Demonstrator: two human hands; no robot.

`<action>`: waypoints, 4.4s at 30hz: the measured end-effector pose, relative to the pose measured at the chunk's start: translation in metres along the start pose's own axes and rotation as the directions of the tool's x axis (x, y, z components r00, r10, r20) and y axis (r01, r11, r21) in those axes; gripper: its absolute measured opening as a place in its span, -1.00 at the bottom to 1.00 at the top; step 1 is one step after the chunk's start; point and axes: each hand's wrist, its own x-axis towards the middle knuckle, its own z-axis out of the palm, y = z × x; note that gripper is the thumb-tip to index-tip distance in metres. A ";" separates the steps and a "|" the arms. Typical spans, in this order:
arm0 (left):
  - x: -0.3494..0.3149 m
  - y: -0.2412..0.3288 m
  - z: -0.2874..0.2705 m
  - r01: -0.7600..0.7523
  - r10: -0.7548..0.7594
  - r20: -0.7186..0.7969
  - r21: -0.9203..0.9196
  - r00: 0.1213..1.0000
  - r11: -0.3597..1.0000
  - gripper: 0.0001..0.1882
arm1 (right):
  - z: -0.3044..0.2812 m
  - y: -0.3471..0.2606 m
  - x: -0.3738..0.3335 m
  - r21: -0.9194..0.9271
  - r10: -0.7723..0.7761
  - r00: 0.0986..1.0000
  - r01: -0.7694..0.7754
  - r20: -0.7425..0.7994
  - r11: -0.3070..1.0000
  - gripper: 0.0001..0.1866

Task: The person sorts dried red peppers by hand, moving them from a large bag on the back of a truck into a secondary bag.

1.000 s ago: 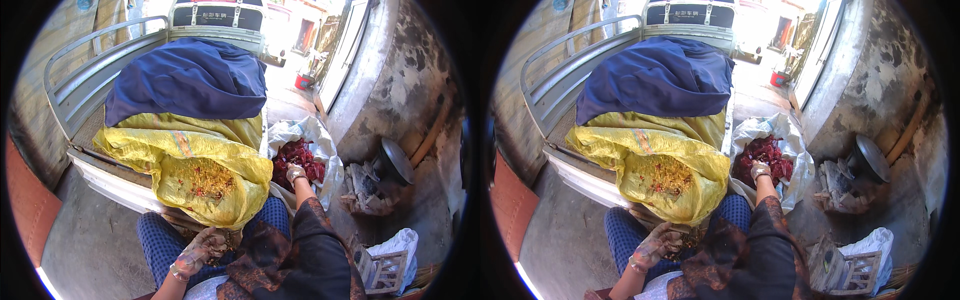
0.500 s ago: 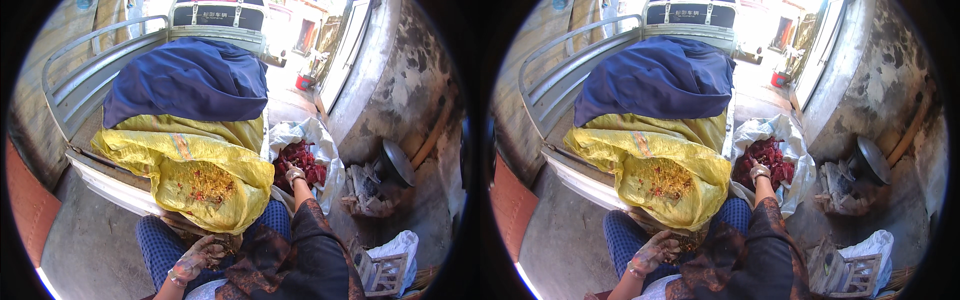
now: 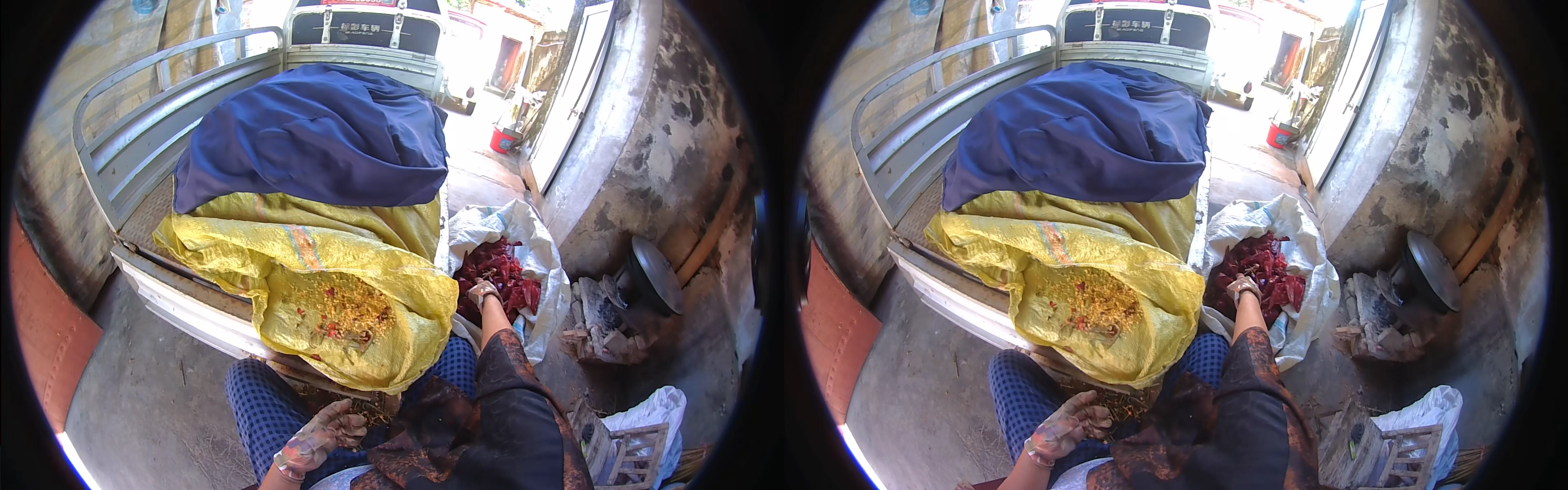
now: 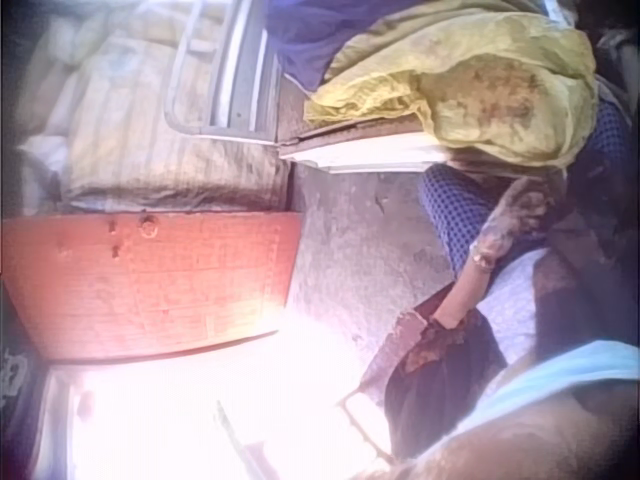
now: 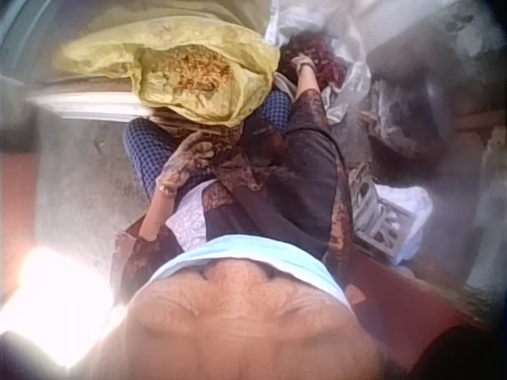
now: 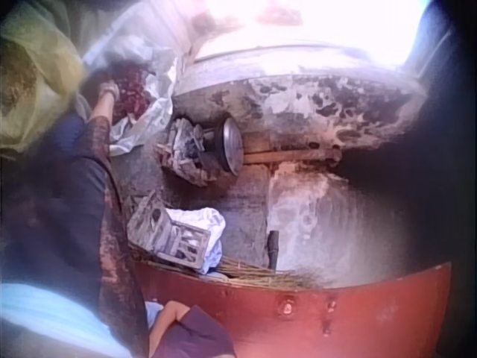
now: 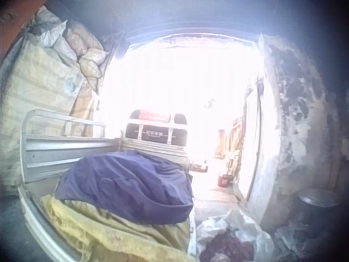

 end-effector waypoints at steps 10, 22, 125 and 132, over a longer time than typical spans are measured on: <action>0.000 0.001 0.000 0.013 -0.013 -0.012 -0.003 1.000 1.000 -0.31 | -0.012 -0.004 -0.027 0.063 0.056 0.996 -0.053 -0.062 0.997 -0.46; -0.004 -0.006 -0.012 -0.005 0.005 0.000 -0.004 1.000 1.000 -0.31 | -0.007 -0.003 -0.022 0.144 0.167 0.986 -0.167 0.009 0.975 -0.32; 0.079 0.102 -0.002 -0.095 0.655 0.319 0.930 0.685 -0.354 -0.47 | -0.078 -0.264 -0.270 -0.955 -0.898 0.333 0.178 0.287 -0.239 -0.60; 0.082 0.096 -0.003 -0.192 0.691 0.309 0.951 0.654 -0.244 -0.51 | -0.068 -0.197 -0.240 0.029 -0.971 0.139 0.990 -0.193 0.136 -0.36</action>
